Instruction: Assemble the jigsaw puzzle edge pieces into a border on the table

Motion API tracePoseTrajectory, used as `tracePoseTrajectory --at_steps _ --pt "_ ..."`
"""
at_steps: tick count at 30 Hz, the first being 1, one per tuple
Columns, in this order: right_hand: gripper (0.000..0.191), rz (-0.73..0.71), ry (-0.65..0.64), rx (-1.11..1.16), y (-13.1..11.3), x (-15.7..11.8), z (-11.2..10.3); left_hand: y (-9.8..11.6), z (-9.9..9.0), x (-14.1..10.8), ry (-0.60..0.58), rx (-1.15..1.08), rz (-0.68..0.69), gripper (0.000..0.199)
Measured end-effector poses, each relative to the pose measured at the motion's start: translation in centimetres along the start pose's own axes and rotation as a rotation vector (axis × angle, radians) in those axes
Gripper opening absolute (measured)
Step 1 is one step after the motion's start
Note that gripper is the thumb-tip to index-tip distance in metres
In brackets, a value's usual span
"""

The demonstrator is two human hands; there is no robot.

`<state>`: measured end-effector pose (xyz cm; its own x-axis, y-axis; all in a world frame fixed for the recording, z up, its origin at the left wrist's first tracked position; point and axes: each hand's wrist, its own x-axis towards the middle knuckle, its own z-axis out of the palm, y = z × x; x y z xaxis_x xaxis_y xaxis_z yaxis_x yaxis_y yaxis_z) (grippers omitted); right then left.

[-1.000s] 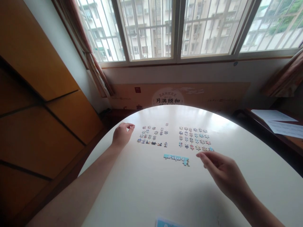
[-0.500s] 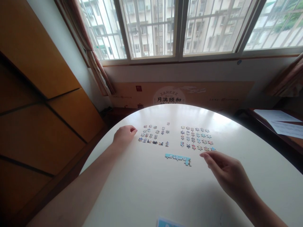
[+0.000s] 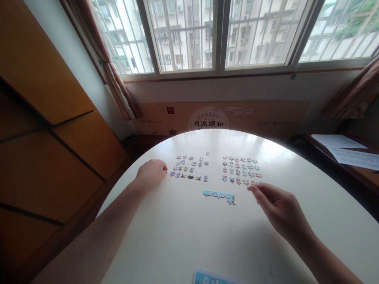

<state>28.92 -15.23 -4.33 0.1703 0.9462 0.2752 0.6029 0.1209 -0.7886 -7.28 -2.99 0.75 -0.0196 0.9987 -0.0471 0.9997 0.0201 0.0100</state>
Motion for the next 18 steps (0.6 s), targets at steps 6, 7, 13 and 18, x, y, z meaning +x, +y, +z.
tracePoseTrajectory --at_steps 6,7,13,18 --pt "0.047 0.004 0.028 0.007 -0.3 0.03 -0.01 0.22 -0.11 -0.28 -0.006 0.021 0.014 0.02" --pt "0.047 0.008 0.034 0.01 -0.41 0.01 0.03 0.21 -0.12 -0.31 -0.007 0.025 0.011 0.02" --pt "0.047 0.028 0.003 0.029 -0.05 0.09 0.05 0.18 -0.06 -0.2 0.008 0.008 0.008 0.021" --pt "0.047 0.037 -0.008 0.048 0.44 0.2 0.04 0.07 0.81 0.6 0.128 -0.064 0.031 0.028"
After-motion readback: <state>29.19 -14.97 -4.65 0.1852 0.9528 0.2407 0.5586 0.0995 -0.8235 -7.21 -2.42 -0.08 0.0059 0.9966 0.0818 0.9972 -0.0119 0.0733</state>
